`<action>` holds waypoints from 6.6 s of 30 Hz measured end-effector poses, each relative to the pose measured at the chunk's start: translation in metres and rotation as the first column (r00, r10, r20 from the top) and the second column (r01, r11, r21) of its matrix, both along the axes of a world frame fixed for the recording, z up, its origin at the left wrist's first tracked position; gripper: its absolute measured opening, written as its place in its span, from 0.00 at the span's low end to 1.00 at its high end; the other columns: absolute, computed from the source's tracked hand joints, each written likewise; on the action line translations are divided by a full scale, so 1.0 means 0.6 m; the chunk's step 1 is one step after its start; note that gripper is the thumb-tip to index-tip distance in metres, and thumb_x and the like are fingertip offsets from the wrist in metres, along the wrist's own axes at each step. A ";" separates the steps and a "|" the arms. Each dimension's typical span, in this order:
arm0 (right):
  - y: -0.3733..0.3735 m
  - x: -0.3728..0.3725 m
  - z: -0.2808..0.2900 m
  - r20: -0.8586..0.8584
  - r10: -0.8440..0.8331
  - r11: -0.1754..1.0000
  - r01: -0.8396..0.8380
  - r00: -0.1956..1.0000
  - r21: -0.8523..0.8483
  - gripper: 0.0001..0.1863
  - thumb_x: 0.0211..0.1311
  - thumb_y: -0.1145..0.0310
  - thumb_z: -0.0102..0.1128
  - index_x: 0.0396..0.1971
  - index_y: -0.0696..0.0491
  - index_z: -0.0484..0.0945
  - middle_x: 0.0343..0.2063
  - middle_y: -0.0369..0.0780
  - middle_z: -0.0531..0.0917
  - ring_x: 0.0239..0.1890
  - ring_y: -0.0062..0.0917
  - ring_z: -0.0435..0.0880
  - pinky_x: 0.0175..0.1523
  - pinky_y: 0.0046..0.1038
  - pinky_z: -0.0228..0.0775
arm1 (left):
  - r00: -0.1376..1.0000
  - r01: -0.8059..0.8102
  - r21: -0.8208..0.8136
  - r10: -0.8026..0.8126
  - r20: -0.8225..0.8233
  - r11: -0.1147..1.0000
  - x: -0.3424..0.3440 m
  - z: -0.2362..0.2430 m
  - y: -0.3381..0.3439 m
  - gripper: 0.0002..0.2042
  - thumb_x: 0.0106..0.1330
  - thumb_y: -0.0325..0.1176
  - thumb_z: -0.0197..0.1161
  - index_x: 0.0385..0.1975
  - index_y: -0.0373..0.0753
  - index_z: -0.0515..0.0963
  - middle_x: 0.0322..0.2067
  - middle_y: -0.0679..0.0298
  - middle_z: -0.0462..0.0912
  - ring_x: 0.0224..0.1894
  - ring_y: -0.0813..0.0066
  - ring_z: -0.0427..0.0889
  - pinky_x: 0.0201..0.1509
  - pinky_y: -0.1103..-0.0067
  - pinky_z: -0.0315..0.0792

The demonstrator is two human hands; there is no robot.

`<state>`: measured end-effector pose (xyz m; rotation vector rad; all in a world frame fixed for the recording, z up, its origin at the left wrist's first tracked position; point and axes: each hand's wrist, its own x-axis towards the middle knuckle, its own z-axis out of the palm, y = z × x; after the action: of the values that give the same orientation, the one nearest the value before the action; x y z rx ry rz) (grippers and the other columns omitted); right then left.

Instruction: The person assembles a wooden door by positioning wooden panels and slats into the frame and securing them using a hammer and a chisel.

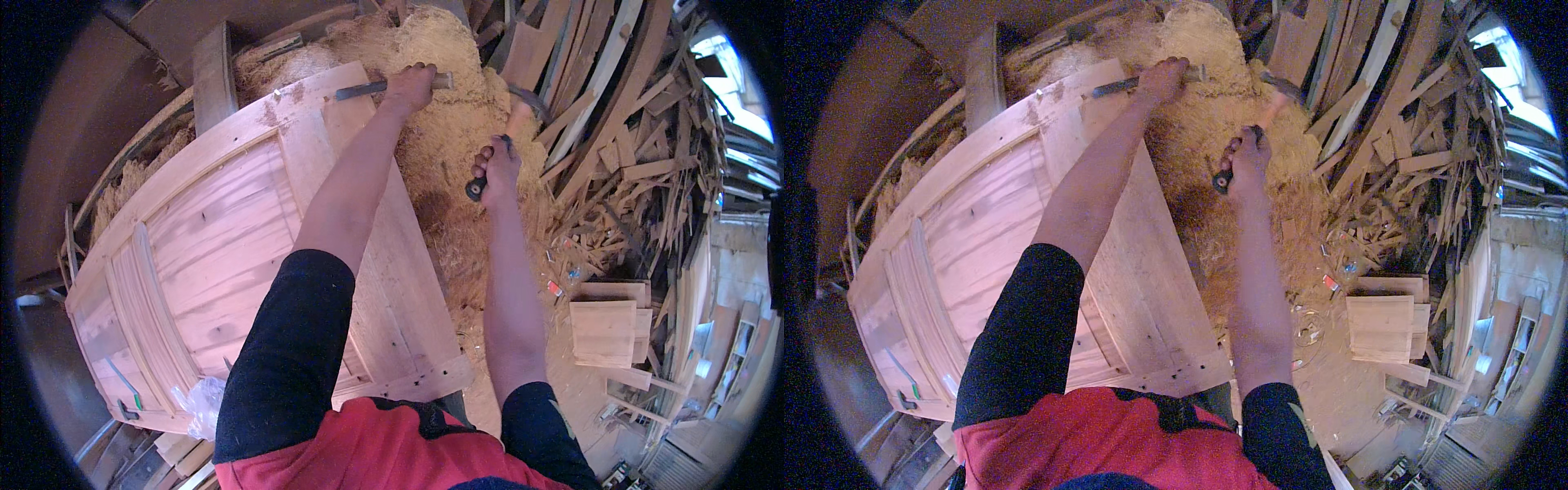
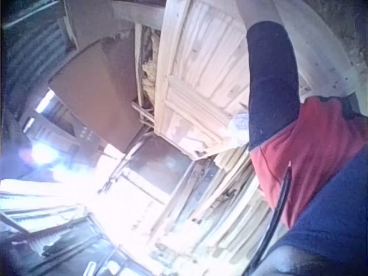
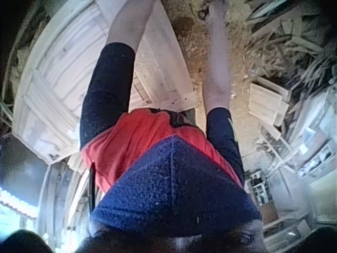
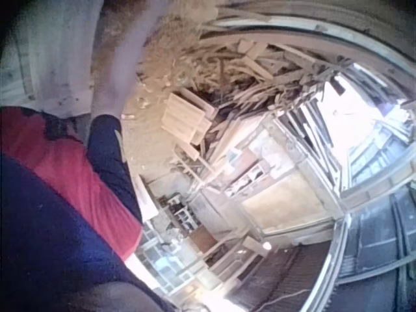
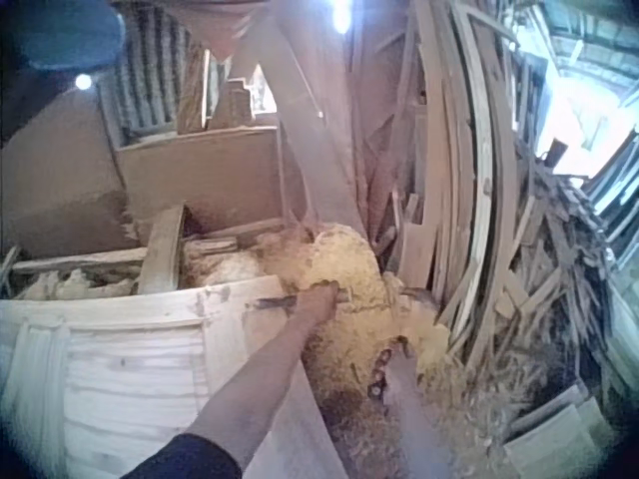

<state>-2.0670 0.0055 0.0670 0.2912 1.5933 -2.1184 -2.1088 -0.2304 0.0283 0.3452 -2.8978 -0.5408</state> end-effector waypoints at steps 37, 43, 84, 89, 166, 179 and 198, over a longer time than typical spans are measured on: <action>-0.010 0.042 0.026 0.084 0.301 0.951 -0.305 0.950 0.044 0.05 0.69 0.68 0.53 0.37 0.46 0.66 0.18 0.31 0.68 0.14 0.17 0.65 0.16 0.23 0.57 | 0.997 -0.075 -0.007 0.074 -0.030 0.997 0.046 -0.019 -0.027 0.16 0.58 0.31 0.62 0.47 0.45 0.73 0.47 0.57 0.78 0.53 0.54 0.80 0.51 0.60 0.77; -0.010 0.068 0.003 -0.095 0.226 0.956 -0.202 0.970 0.211 0.05 0.68 0.69 0.52 0.35 0.49 0.65 0.17 0.31 0.68 0.14 0.17 0.65 0.15 0.23 0.55 | 0.998 -0.063 -0.054 0.063 0.007 0.997 0.027 -0.015 -0.011 0.15 0.59 0.31 0.61 0.47 0.46 0.74 0.48 0.57 0.78 0.53 0.54 0.80 0.52 0.58 0.76; 0.409 0.597 0.088 -0.013 0.768 0.614 -0.730 0.640 0.298 0.06 0.71 0.72 0.47 0.45 0.51 0.68 0.17 0.31 0.66 0.11 0.12 0.63 0.11 0.19 0.55 | 0.736 -0.669 0.288 0.666 0.125 0.685 1.240 0.290 0.626 0.22 0.48 0.29 0.69 0.46 0.44 0.75 0.42 0.53 0.77 0.41 0.45 0.80 0.41 0.57 0.75; 0.390 0.694 0.103 -0.033 0.801 0.581 -0.761 0.598 0.288 0.05 0.71 0.70 0.51 0.43 0.50 0.68 0.16 0.30 0.66 0.10 0.13 0.62 0.11 0.20 0.54 | 0.543 -0.838 0.119 0.836 0.082 0.532 1.381 0.238 0.552 0.23 0.49 0.31 0.69 0.49 0.45 0.78 0.47 0.53 0.77 0.45 0.47 0.81 0.47 0.60 0.77; 0.225 1.299 0.102 0.208 0.657 0.681 -0.689 0.724 0.248 0.09 0.73 0.61 0.50 0.34 0.46 0.63 0.16 0.30 0.64 0.11 0.14 0.63 0.12 0.20 0.56 | 0.914 -0.390 0.284 0.333 0.231 0.876 1.483 0.079 0.216 0.20 0.51 0.40 0.70 0.45 0.44 0.80 0.36 0.53 0.85 0.42 0.50 0.83 0.45 0.58 0.77; 0.222 1.312 0.063 0.140 0.439 0.878 -0.457 0.888 0.146 0.06 0.73 0.63 0.50 0.38 0.46 0.63 0.16 0.30 0.65 0.11 0.14 0.63 0.12 0.20 0.56 | 0.907 -0.405 0.254 0.350 0.233 0.878 1.490 0.035 0.223 0.18 0.51 0.38 0.69 0.44 0.45 0.81 0.38 0.53 0.85 0.42 0.50 0.83 0.47 0.59 0.77; 0.323 1.197 0.088 0.073 0.490 0.822 -0.488 0.869 0.294 0.06 0.71 0.65 0.53 0.37 0.46 0.66 0.17 0.28 0.64 0.12 0.11 0.62 0.12 0.18 0.54 | 0.976 -0.200 0.390 0.149 0.155 0.899 1.659 0.066 0.352 0.22 0.50 0.23 0.65 0.47 0.36 0.70 0.43 0.47 0.74 0.51 0.44 0.75 0.56 0.59 0.72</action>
<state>-1.3490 0.1992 0.1198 -0.0338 1.7687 -1.4841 -1.1135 -0.0190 0.0678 0.7113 -2.8072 -1.1249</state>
